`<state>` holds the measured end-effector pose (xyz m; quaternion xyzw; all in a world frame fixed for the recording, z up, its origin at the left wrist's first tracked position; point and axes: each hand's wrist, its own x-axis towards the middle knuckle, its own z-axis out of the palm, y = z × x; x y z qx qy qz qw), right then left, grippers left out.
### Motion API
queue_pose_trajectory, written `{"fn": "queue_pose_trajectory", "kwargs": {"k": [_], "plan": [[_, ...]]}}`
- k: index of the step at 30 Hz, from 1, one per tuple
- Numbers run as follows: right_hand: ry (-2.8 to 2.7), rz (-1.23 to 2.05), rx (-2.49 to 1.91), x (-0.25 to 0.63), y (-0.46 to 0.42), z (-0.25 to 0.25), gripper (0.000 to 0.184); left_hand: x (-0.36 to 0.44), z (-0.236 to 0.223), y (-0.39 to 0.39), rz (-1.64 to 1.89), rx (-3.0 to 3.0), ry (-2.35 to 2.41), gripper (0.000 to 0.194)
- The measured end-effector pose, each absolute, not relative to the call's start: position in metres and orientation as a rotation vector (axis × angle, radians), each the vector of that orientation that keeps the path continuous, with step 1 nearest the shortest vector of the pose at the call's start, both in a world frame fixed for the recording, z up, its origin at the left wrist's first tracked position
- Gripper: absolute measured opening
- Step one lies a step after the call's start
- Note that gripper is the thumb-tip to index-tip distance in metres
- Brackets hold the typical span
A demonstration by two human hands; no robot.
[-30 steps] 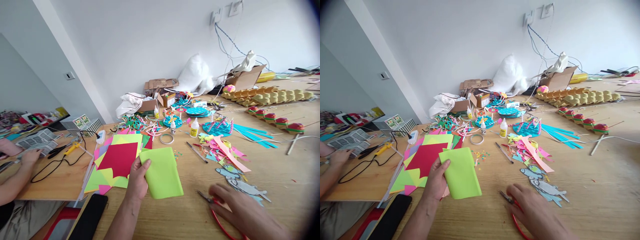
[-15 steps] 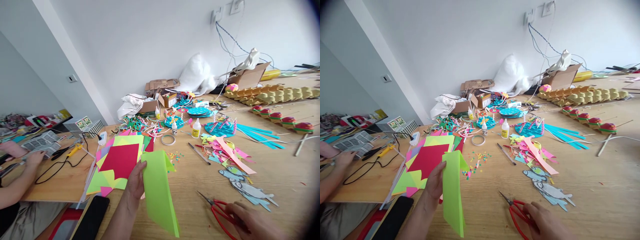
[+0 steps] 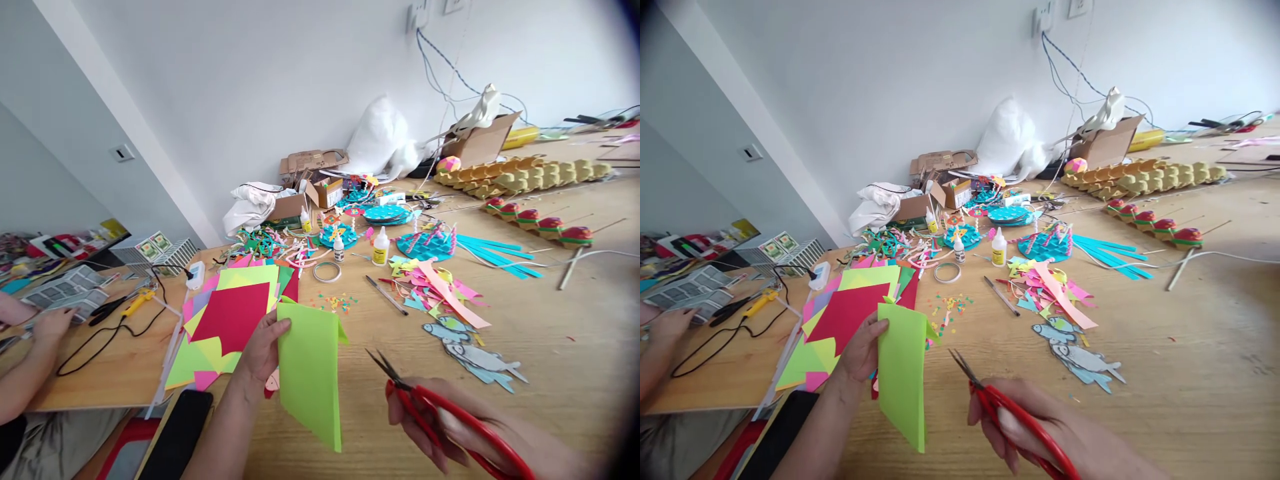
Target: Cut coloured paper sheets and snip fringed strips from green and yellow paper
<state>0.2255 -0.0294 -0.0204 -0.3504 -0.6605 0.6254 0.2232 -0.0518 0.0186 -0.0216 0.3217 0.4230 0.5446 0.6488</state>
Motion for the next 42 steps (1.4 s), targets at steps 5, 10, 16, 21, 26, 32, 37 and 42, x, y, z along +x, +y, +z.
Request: {"fn": "queue_pose_trajectory", "kwargs": {"k": [5, 10, 16, 21, 26, 32, 37, 42], "plan": [[-1.814, 1.9, -0.893, 0.213, -0.023, 0.002, 0.037, -0.05, -0.023, 0.017, 1.178, 0.754, 0.937, 0.022], [-1.8, 1.96, -0.87, 0.21, -0.015, 0.001, 0.042, -0.05, -0.028, 0.018, 1.131, 0.789, 0.874, 0.02], [-1.812, 1.963, -0.841, 0.213, -0.01, -0.002, 0.043, -0.05, -0.027, 0.017, 1.042, 0.876, 0.848, 0.018], [-1.702, 2.056, -0.764, 0.215, -0.009, -0.002, 0.046, -0.05, -0.019, 0.022, 0.951, 1.006, 0.838, 0.021], [-1.582, 2.17, -0.674, 0.214, -0.01, -0.008, 0.05, -0.057, -0.015, 0.029, 0.839, 1.12, 0.811, 0.025], [-1.507, 2.197, -0.676, 0.214, -0.013, -0.011, 0.047, -0.059, -0.015, 0.033, 0.797, 1.168, 0.799, 0.026], [-1.502, 2.189, -0.716, 0.215, -0.016, -0.012, 0.045, -0.059, -0.015, 0.033, 0.773, 1.176, 0.788, 0.026], [-1.456, 2.201, -0.687, 0.214, -0.018, -0.017, 0.045, -0.06, -0.014, 0.032, 0.767, 1.183, 0.801, 0.025]]}}
